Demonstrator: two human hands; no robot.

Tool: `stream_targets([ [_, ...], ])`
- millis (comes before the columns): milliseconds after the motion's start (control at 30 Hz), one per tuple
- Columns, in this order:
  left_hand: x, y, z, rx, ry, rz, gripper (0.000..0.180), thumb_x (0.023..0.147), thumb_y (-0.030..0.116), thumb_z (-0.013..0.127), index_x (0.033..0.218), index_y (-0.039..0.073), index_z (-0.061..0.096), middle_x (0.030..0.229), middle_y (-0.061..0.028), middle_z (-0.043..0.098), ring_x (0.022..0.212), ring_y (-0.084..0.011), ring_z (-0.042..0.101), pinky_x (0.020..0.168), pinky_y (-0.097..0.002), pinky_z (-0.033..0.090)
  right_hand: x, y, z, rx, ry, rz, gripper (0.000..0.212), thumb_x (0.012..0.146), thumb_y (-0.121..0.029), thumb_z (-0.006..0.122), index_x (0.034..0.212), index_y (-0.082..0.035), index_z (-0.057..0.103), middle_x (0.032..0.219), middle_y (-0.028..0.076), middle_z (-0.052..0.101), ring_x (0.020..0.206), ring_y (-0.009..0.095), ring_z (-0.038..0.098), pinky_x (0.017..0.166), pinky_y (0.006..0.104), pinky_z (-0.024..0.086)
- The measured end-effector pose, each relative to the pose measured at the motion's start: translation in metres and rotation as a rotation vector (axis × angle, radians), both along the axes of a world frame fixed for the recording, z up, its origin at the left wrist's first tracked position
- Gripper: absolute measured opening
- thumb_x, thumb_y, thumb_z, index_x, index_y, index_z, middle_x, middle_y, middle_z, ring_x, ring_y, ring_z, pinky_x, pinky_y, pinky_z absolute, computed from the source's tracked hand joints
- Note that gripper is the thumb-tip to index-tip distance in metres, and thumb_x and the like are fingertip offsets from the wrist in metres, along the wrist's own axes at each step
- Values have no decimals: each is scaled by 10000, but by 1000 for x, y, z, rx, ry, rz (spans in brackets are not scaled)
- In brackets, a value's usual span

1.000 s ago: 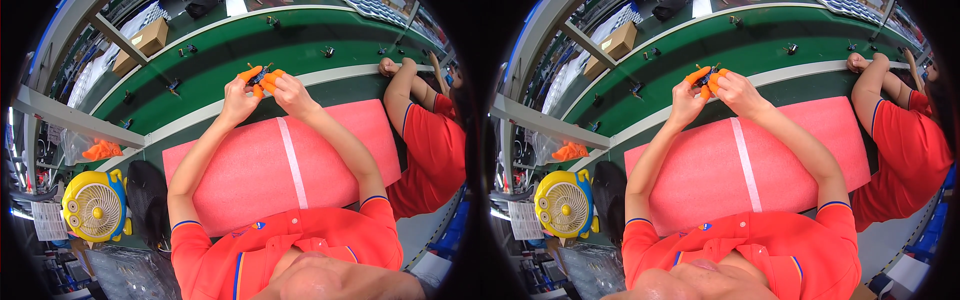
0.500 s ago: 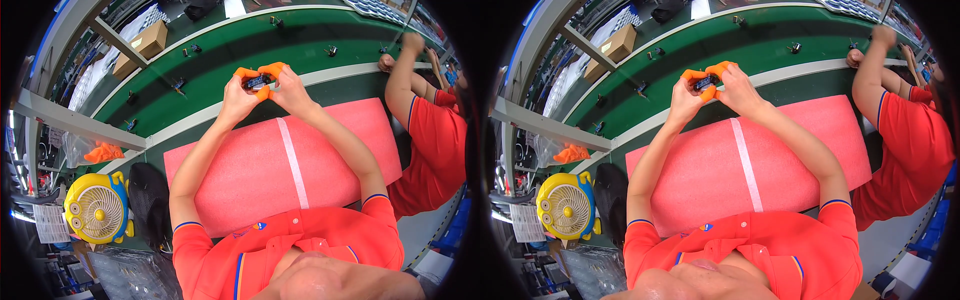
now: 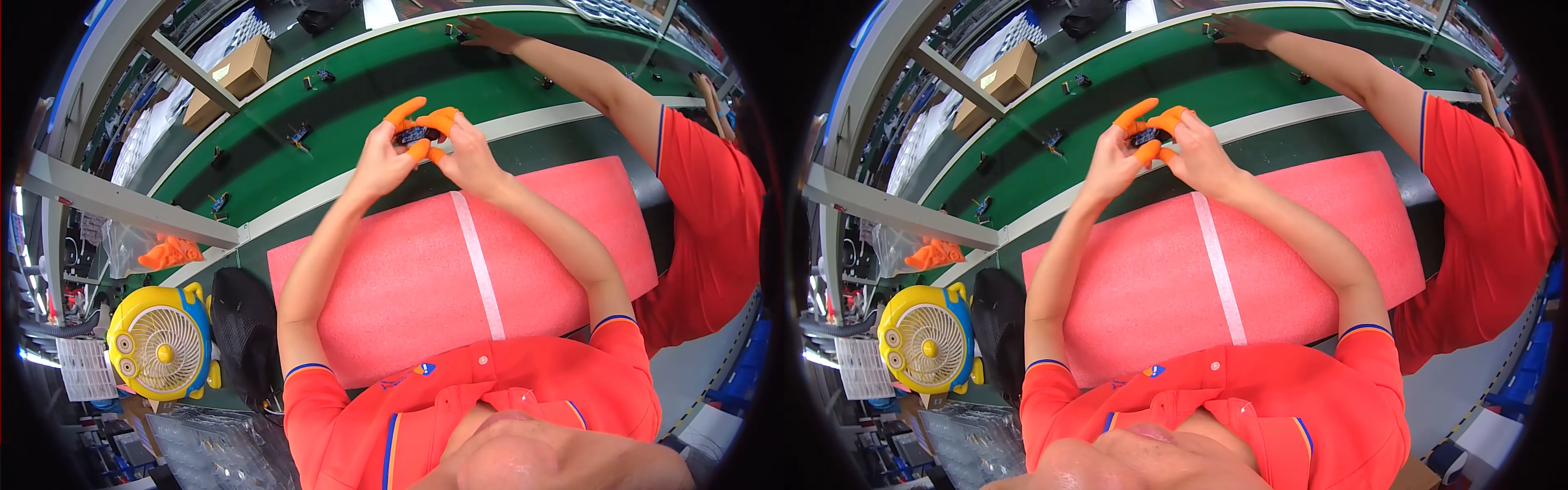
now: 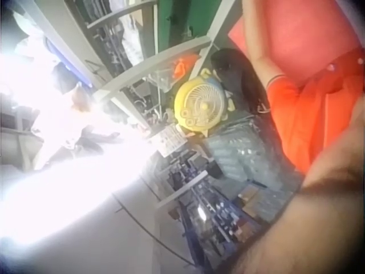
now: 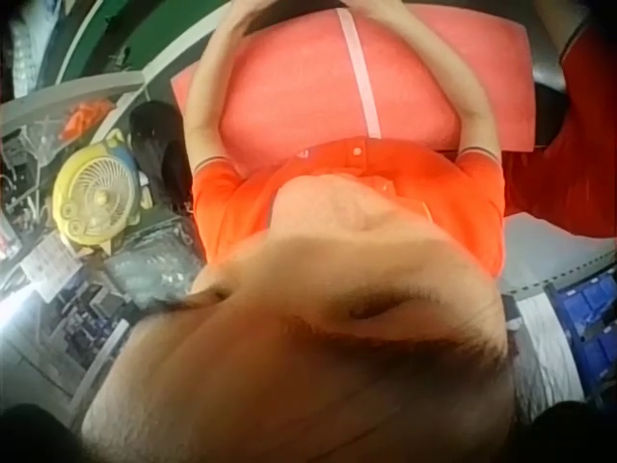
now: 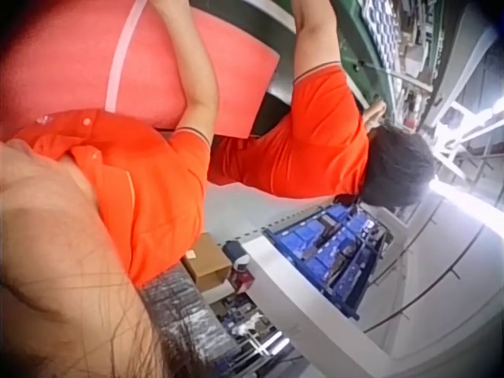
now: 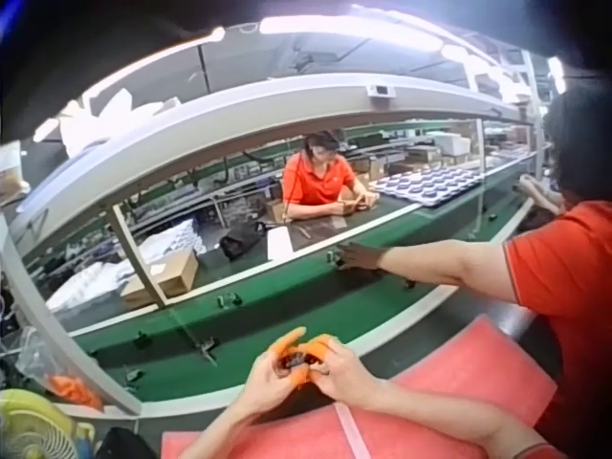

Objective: The person assembles small electronic components by hand, fitting them into a plastic housing and onto a circuit board at a factory workbench.

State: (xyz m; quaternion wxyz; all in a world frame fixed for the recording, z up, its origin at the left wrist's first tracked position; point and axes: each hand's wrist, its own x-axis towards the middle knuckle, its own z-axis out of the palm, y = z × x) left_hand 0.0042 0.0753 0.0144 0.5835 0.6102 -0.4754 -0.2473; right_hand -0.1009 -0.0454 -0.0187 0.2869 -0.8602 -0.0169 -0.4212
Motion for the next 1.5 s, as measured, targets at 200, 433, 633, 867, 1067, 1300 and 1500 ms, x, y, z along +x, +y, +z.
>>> stream_targets([
  [200,12,11,19,68,-167,-178,532,810,-61,529,1318,45,415,940,-114,599,743,-146,575,665,-279,481,-2,-12,15,205,-16,84,293,691,0,718,961,9,604,893,78,605,746,173,613,687,276,502],
  [433,13,11,8,131,-714,-65,546,816,-32,549,1333,46,392,980,-137,601,788,-214,583,673,-307,470,0,-11,16,384,95,104,292,686,-18,735,954,0,622,868,62,618,746,138,608,678,252,494],
  [633,19,-12,-24,67,-716,79,562,777,-7,580,1310,55,417,1042,-181,578,962,-336,549,810,-375,449,11,-43,2,470,392,61,344,683,-69,756,998,-27,625,930,78,641,792,178,614,731,269,487],
  [867,161,9,-82,144,-1053,948,449,813,136,591,1241,42,491,1156,-195,547,1032,-345,527,923,-411,384,22,-73,-17,176,83,-283,336,705,-106,748,1014,-47,632,1008,100,642,915,267,593,852,319,449],
  [1067,175,20,-73,368,-492,725,365,773,86,606,1122,-14,579,945,-179,641,797,-284,628,748,-348,495,19,-58,-31,176,101,-128,333,716,-106,737,1028,-53,633,1035,97,633,944,250,596,860,320,450],
  [1300,92,-5,-30,445,-239,225,346,722,-41,636,1066,-46,600,895,-70,625,756,-134,586,686,-244,476,7,-40,-21,544,283,51,368,743,-43,703,1091,-9,587,1020,94,625,938,175,596,841,289,467],
  [1500,10,-25,-13,-68,184,53,283,762,-63,621,1041,-47,575,948,-80,600,832,-125,555,759,-248,463,9,-24,-14,1008,149,330,346,763,-57,692,1080,27,581,914,105,628,834,180,619,732,271,502],
])
